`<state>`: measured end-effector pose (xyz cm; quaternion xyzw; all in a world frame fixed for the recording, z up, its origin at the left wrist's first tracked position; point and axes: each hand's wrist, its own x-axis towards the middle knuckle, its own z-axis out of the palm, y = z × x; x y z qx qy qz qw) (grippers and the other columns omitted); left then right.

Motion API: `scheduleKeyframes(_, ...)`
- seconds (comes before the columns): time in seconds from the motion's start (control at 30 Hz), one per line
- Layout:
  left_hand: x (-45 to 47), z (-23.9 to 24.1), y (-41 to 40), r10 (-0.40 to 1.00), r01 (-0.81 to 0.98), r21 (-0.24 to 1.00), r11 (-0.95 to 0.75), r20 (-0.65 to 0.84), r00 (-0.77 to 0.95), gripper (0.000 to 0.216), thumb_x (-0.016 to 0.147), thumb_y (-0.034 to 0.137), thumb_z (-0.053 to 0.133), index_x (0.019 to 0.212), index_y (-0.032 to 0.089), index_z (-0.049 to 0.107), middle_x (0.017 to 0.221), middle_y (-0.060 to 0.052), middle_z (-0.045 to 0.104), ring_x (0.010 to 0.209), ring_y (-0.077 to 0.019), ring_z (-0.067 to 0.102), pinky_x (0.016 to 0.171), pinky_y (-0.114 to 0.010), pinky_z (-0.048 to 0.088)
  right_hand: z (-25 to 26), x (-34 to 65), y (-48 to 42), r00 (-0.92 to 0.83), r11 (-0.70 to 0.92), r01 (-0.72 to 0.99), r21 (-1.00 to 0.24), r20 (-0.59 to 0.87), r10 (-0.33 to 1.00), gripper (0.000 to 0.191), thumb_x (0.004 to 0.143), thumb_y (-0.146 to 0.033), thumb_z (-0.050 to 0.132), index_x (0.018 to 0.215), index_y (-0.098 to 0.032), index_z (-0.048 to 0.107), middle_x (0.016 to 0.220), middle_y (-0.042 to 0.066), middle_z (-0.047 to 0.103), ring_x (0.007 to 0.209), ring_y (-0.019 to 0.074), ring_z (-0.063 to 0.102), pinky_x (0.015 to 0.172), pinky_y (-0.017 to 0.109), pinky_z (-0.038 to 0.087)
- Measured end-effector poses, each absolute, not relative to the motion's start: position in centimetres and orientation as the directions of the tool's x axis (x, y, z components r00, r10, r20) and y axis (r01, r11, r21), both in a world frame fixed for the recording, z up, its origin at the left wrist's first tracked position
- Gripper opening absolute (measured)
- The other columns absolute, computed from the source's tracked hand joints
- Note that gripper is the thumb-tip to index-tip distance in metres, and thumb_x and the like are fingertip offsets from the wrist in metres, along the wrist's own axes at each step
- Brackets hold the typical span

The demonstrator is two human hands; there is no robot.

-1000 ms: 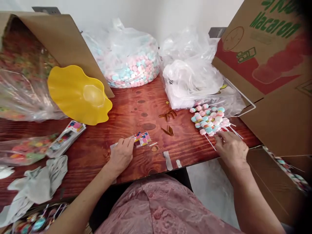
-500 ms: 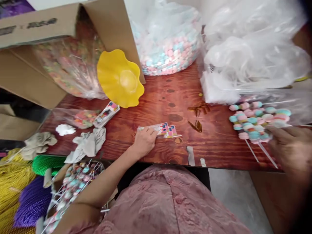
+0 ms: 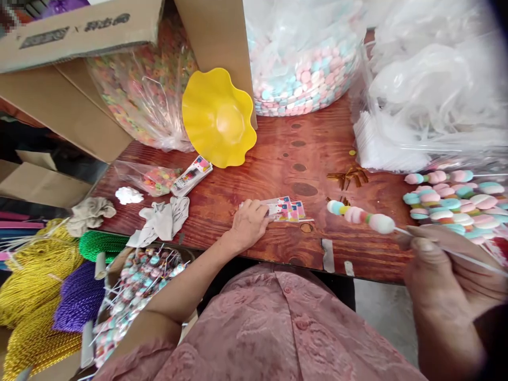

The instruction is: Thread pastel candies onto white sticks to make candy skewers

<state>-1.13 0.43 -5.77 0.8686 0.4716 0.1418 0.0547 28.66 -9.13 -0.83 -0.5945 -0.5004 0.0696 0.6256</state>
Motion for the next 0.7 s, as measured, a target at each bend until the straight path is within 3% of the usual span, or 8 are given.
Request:
scheduleKeyframes(0.1, -0.7, -5.5, 0.0, 0.833, 0.823, 0.15, -0.548, 0.191, 0.52, 0.016, 0.093, 0.018, 0.052, 0.092, 0.017, 0.068, 0.101, -0.01, 0.067, 0.091, -0.0229, 0.053, 0.076, -0.035, 0.043, -1.5, 26.6, -8.4, 0.444, 0.454, 0.408, -0.792, 0.606, 0.66, 0.014, 0.074, -0.021, 0.075, 0.084, -0.03, 0.079, 0.071, 0.002, 0.071, 0.062, 0.0205, 0.063, 0.065, 0.04, 0.048)
scheduleKeyframes(0.27, -1.1, -5.8, 1.0, 0.827, 0.817, 0.21, -0.536, 0.323, 0.46, 0.024, 0.093, 0.019, 0.05, 0.074, 0.017, 0.064, 0.081, -0.008, 0.063, 0.083, -0.021, 0.051, 0.077, -0.034, 0.043, -1.9, 25.7, -7.3, 0.462, 0.428, 0.304, -0.851, 0.524, 0.715, 0.012, 0.074, -0.021, 0.075, 0.082, -0.028, 0.079, 0.071, 0.001, 0.071, 0.059, 0.019, 0.062, 0.062, 0.037, 0.048)
scheduleKeyframes(0.37, -1.4, -5.8, 1.0, 0.829, 0.818, 0.186, -0.545, 0.263, 0.493, 0.022, 0.093, 0.02, 0.051, 0.077, 0.017, 0.067, 0.083, -0.008, 0.062, 0.085, -0.0219, 0.052, 0.076, -0.034, 0.043, -0.7, 26.2, -7.2, 0.415, 0.41, 0.268, -0.872, 0.488, 0.768, 0.011, 0.077, -0.02, 0.073, 0.083, -0.027, 0.079, 0.074, 0.001, 0.072, 0.061, 0.0175, 0.062, 0.061, 0.034, 0.047)
scheduleKeyframes(0.47, -1.6, -5.6, 0.4, 0.833, 0.8, 0.235, -0.553, 0.15, 0.532, 0.021, 0.095, 0.022, 0.051, 0.091, 0.018, 0.071, 0.094, -0.008, 0.065, 0.088, -0.0206, 0.054, 0.078, -0.033, 0.045, 1.1, 27.1, -7.0, 0.314, 0.361, 0.422, -0.832, 0.508, 0.802, 0.008, 0.081, -0.02, 0.073, 0.081, -0.026, 0.077, 0.075, -0.001, 0.073, 0.066, 0.0164, 0.065, 0.064, 0.031, 0.05)
scheduleKeyframes(0.53, -1.8, -5.4, 0.1, 0.84, 0.796, 0.274, -0.54, 0.115, 0.531, 0.023, 0.096, 0.022, 0.049, 0.097, 0.019, 0.072, 0.097, -0.008, 0.065, 0.09, -0.02, 0.056, 0.082, -0.033, 0.046, 1.7, 27.7, -6.5, 0.138, 0.322, 0.58, -0.748, 0.48, 0.866, 0.007, 0.084, -0.022, 0.07, 0.08, -0.025, 0.075, 0.076, -0.001, 0.073, 0.066, 0.0147, 0.066, 0.063, 0.027, 0.05)
scheduleKeyframes(0.63, -1.9, -5.3, 0.4, 0.884, 0.806, 0.376, -0.457, 0.091, 0.458, 0.022, 0.093, 0.019, 0.052, 0.089, 0.019, 0.074, 0.091, -0.006, 0.065, 0.087, -0.0186, 0.058, 0.08, -0.031, 0.046, 1.6, 28.4, -5.4, -0.084, 0.355, 0.727, -0.587, 0.438, 0.895, 0.015, 0.09, -0.025, 0.063, 0.079, -0.023, 0.073, 0.077, -0.001, 0.074, 0.063, 0.0127, 0.067, 0.06, 0.024, 0.049)
scheduleKeyframes(0.7, -1.9, -5.4, 0.9, 0.919, 0.788, 0.493, -0.369, 0.069, 0.388, 0.018, 0.09, 0.02, 0.057, 0.081, 0.019, 0.073, 0.084, -0.004, 0.064, 0.08, -0.0163, 0.058, 0.075, -0.029, 0.045, 1.3, 28.8, -4.9, -0.134, 0.378, 0.767, -0.519, 0.447, 0.884, 0.019, 0.091, -0.025, 0.059, 0.079, -0.022, 0.073, 0.078, 0.0, 0.075, 0.064, 0.0133, 0.068, 0.061, 0.024, 0.049)
